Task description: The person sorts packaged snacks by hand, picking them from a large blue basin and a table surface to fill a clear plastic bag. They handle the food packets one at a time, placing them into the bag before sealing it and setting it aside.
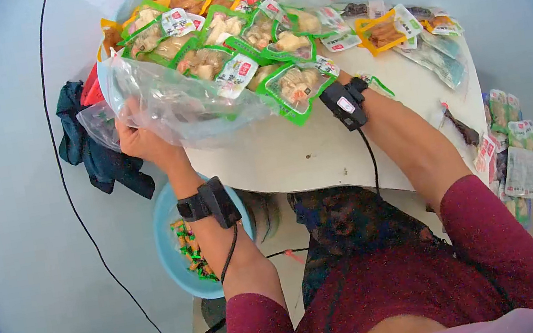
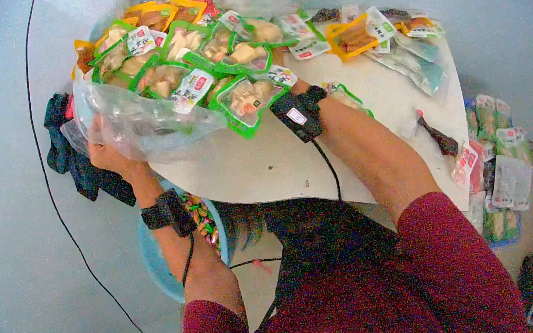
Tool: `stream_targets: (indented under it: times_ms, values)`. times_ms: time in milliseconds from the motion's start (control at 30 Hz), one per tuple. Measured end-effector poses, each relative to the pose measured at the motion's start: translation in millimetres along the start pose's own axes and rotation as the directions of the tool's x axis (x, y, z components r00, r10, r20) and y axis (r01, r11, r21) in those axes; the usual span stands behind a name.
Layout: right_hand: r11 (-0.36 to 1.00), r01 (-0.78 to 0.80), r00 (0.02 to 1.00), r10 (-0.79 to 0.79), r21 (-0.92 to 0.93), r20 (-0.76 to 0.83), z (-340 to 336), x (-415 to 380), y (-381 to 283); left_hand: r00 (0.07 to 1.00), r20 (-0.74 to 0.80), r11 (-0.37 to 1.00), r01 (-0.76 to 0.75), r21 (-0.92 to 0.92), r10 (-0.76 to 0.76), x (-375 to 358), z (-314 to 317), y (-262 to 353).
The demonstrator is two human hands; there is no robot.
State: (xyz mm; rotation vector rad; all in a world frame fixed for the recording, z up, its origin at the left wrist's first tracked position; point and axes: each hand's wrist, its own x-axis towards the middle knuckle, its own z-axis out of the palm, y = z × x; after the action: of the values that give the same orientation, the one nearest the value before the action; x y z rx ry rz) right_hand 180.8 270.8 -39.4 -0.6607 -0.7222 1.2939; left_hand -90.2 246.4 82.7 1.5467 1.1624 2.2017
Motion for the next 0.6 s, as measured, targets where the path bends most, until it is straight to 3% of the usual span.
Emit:
stream_targets:
  times_ms: [167, 267, 367, 600]
  values:
    - [1.000, 0.004, 1.000, -0.003, -0.023, 0.024, -4, 14, 1, 0.987, 0.007, 0.984, -0.162, 0.071, 0.161, 4, 4, -24]
    - [0.999, 0.004, 0.999, -0.002, -0.039, 0.035, -8, 16, 0, 0.965, 0.026, 0.949, -0.260, 0.179, 0.259, 3, 17, -2]
    - [0.998, 0.002, 0.999, 0.001, -0.069, 0.033, -12, 12, -2, 0.972, 0.055, 0.957, -0.237, 0.168, 0.231, 7, 21, -4]
    - [0.993, -0.007, 0.999, 0.013, -0.119, 0.048, -19, 14, -10, 0.945, 0.041, 0.897, -0.320, 0.306, 0.323, 5, 39, 12]
